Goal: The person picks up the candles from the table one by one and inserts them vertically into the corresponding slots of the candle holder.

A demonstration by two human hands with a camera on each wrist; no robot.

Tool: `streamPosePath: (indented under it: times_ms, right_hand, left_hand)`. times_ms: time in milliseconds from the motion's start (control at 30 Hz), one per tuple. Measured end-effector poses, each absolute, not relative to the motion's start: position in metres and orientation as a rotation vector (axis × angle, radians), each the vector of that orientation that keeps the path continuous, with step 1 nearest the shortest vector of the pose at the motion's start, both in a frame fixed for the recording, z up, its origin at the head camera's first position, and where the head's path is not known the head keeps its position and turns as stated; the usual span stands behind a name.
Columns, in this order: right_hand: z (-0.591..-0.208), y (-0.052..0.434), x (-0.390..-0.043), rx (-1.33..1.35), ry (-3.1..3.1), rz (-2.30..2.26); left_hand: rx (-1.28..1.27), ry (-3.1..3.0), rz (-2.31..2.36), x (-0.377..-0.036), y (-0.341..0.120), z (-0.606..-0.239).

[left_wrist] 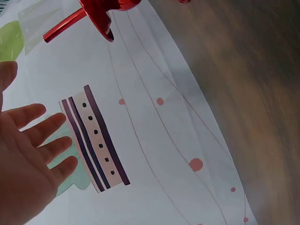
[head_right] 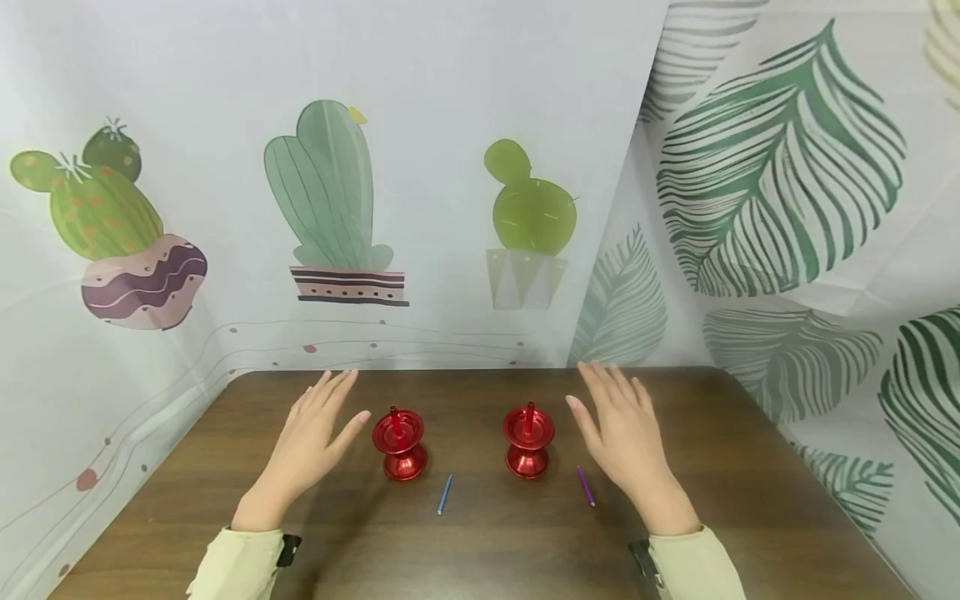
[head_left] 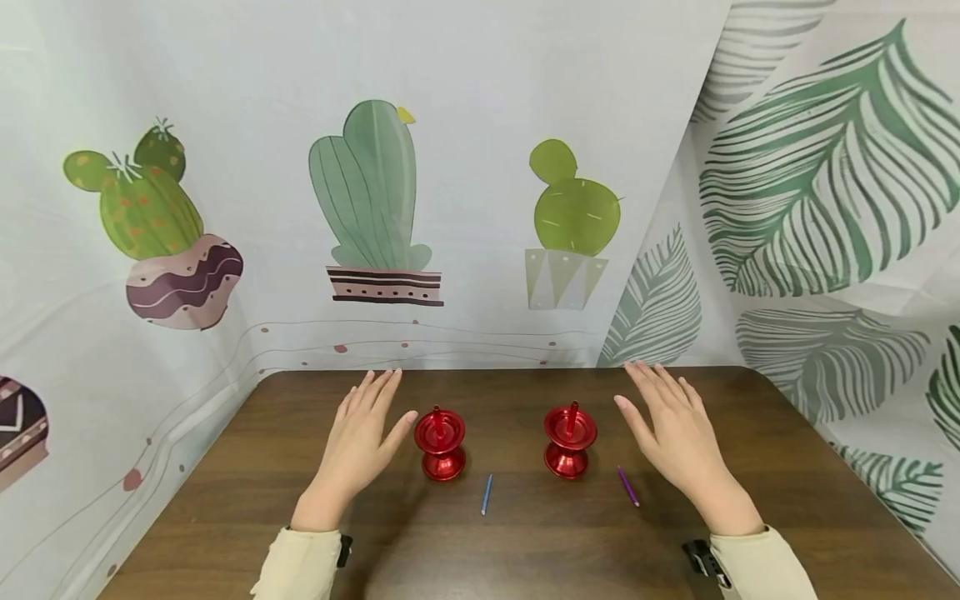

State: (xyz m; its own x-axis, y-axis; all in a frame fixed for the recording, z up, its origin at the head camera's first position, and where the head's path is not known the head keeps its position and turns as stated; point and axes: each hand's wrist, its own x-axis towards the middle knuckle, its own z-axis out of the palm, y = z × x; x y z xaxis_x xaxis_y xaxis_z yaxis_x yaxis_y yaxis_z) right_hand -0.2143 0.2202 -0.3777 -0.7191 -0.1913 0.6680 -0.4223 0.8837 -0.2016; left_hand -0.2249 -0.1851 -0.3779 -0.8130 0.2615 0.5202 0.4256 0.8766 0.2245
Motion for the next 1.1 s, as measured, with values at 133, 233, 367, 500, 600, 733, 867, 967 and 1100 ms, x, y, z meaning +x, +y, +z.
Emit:
streamPosePath:
  times_ms: [133,233,367,500,600,733,867,967,1100]
  right_hand:
    - [-0.375,0.216,-0.213,0.451,-2.360,0.477]
    - [-0.374,0.213,-0.212,0.463,-2.346,0.497]
    - [-0.371,0.207,-0.213,0.491,-2.315,0.517]
    - [-0.368,0.198,-0.214,0.544,-2.288,0.537]
    - [-0.366,0.189,-0.214,0.606,-2.274,0.559]
    - [-0.364,0.177,-0.215,0.701,-2.256,0.585]
    - [-0.363,0.162,-0.215,0.787,-2.250,0.611]
    - [-0.363,0.151,-0.215,0.824,-2.249,0.645]
    - [-0.362,0.137,-0.214,0.859,-2.276,0.679]
  left_hand:
    - [-0.536,-2.548,-0.496,-0.225,-0.183,-0.379]
    - [-0.558,-2.538,-0.521,-0.225,-0.182,-0.380]
    - [-0.597,-2.525,-0.564,-0.226,-0.181,-0.382]
    - [-0.634,-2.553,-0.630,-0.226,-0.178,-0.386]
    - [-0.651,-2.591,-0.700,-0.225,-0.177,-0.389]
    - [-0.658,-2.637,-0.780,-0.225,-0.174,-0.395]
    - [-0.678,-2.675,-0.828,-0.227,-0.171,-0.400]
    - [-0.680,-2.710,-0.867,-0.228,-0.170,-0.402]
    - [-0.663,-2.768,-0.908,-0.231,-0.169,-0.405]
